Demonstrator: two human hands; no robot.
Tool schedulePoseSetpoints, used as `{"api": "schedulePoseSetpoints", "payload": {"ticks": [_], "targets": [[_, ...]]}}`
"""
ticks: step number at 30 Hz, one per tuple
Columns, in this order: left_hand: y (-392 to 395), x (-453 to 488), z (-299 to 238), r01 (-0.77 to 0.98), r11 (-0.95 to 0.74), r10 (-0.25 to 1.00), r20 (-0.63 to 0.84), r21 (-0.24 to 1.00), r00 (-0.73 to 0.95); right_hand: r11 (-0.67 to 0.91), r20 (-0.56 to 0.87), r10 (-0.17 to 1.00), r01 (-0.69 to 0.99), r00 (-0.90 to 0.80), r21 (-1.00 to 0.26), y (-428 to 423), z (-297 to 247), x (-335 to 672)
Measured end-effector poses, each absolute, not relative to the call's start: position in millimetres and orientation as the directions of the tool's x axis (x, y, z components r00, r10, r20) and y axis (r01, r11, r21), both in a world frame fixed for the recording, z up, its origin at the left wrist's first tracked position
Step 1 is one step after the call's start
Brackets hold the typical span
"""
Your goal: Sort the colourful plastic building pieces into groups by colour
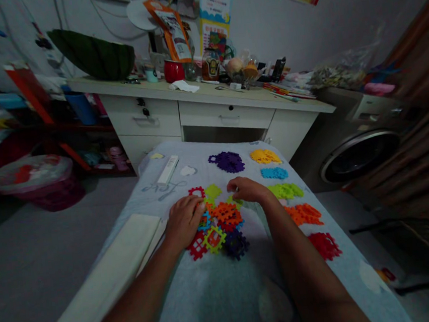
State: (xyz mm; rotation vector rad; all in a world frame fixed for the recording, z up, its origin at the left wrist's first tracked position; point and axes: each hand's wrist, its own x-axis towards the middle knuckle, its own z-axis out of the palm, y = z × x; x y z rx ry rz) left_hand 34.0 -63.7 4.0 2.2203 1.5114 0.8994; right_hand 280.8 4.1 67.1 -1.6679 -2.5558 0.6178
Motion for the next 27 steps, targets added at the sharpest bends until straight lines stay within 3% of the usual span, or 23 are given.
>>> {"api": "schedulePoseSetpoints", "payload": {"ticks": [3, 7, 17, 27], "targets": [[-63.7, 34.4, 4.4, 0.729, -0.395, 0.914, 0.322, 0.559, 0.249, 0.347, -0.238, 0.881, 0.9, -0.409, -0.262, 1.2, 61.2, 280.1], [-64.4, 34.8, 7.3, 0.73, -0.392, 0.916, 0.311, 0.56, 0.254, 0.338, -0.228, 0.888, 0.903, -0.399, -0.266, 2.3, 57.2, 283.8], [-65.4, 35.3, 8.5, 0.741, -0.374, 0.924, 0.291, 0.558, 0.247, 0.198, -0.091, 0.944, 0.765, -0.317, -0.613, 3.5, 69.9, 304.2], [-63.0, 34.6, 5.0, 0.741, -0.388, 0.918, 0.301, 0.548, 0.259, 0.345, 0.295, 0.93, 0.795, -0.219, -0.498, 1.8, 84.7, 299.6]]}}
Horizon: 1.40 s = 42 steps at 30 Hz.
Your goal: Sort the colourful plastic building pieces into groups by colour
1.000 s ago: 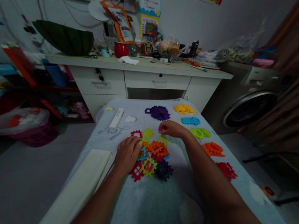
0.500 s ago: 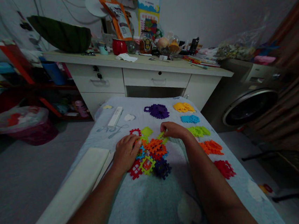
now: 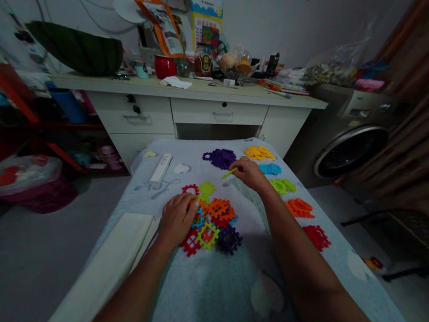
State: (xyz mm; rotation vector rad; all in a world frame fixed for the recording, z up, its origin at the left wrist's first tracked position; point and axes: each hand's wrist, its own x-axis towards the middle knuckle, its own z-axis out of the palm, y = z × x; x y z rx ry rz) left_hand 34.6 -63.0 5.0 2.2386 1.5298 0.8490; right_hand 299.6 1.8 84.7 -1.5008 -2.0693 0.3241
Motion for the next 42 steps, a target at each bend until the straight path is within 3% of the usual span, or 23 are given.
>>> {"api": "schedulePoseSetpoints", "payload": {"ticks": [10, 14, 23, 33, 38, 42], "targets": [[-62.0, 34.3, 1.8, 0.745, -0.389, 0.918, 0.3, 0.542, 0.261, 0.14, 0.23, 0.973, 0.817, -0.01, -0.559, -29.0, 92.5, 362.2], [-61.4, 34.9, 1.9, 0.748, -0.397, 0.913, 0.308, 0.532, 0.266, 0.118, 0.19, 0.982, 0.807, -0.007, -0.579, -51.1, 83.5, 378.3], [-61.1, 34.8, 2.3, 0.745, -0.393, 0.915, 0.309, 0.539, 0.259, -0.008, 0.271, 0.942, 0.819, 0.198, -0.574, -62.4, 44.4, 382.4], [-60.8, 34.8, 2.2, 0.742, -0.393, 0.916, 0.307, 0.543, 0.26, -0.184, 0.376, 0.889, 0.957, 0.259, -0.224, -62.0, 32.6, 376.8], [-60.0, 34.2, 2.0, 0.743, -0.4, 0.913, 0.306, 0.536, 0.27, -0.169, 0.364, 0.899, 0.959, 0.246, -0.229, -66.4, 40.5, 361.5], [-59.4, 33.7, -0.3, 0.743, -0.4, 0.913, 0.306, 0.536, 0.271, -0.012, 0.3, 0.949, 0.958, 0.101, -0.285, -64.0, 44.0, 333.0]]}}
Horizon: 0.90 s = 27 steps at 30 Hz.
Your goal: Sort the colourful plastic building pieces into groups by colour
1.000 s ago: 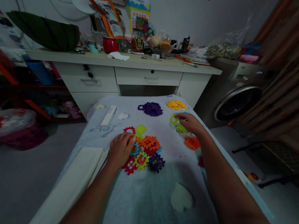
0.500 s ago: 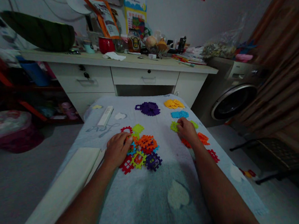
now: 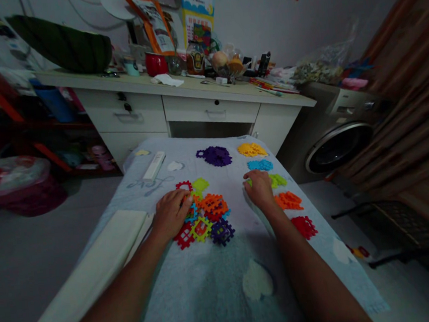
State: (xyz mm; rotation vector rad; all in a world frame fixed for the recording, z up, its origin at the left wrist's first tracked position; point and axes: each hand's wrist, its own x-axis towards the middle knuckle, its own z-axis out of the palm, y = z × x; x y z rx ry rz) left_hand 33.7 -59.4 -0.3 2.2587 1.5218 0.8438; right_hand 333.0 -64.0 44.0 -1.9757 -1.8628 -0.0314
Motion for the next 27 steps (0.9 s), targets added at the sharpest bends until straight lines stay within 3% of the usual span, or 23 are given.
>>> {"api": "schedulePoseSetpoints", "payload": {"ticks": [5, 15, 20, 27], "targets": [[-60.5, 34.1, 0.2, 0.749, -0.397, 0.914, 0.305, 0.531, 0.269, 0.221, 0.196, 0.968, 0.905, -0.158, -0.364, -48.2, 41.1, 292.1], [-63.4, 36.3, 6.1, 0.758, -0.386, 0.918, 0.3, 0.526, 0.26, 0.377, 0.075, 0.921, 0.822, -0.383, -0.427, -9.5, 42.9, 235.9], [-63.9, 36.9, 7.0, 0.764, -0.375, 0.923, 0.29, 0.525, 0.254, 0.317, -0.044, 0.936, 0.89, -0.349, -0.326, -10.1, 33.1, 228.9], [-63.3, 36.0, 4.7, 0.763, -0.379, 0.92, 0.299, 0.523, 0.252, 0.209, -0.071, 0.969, 0.941, -0.235, -0.268, -16.1, 42.7, 240.6]]}}
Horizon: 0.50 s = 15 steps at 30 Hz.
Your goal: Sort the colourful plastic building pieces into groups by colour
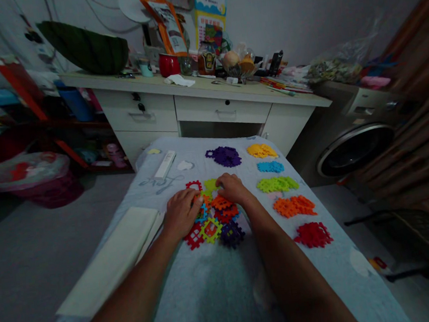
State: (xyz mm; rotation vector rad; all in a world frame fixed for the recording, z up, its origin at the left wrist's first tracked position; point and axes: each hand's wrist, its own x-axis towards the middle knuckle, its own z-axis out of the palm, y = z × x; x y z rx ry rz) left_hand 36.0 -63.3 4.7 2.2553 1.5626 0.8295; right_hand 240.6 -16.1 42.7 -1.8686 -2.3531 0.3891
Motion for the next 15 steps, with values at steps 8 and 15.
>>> {"api": "schedulePoseSetpoints", "payload": {"ticks": [8, 15], "targets": [[-63.0, 35.7, 4.7, 0.765, -0.375, 0.922, 0.293, 0.524, 0.252, 0.205, -0.047, 0.974, 0.953, -0.221, -0.223, -12.3, 40.8, 242.8], [-62.4, 35.6, 3.3, 0.766, -0.381, 0.919, 0.3, 0.518, 0.255, 0.355, 0.133, 0.935, 0.865, -0.33, -0.354, -9.8, 52.5, 255.2]]}}
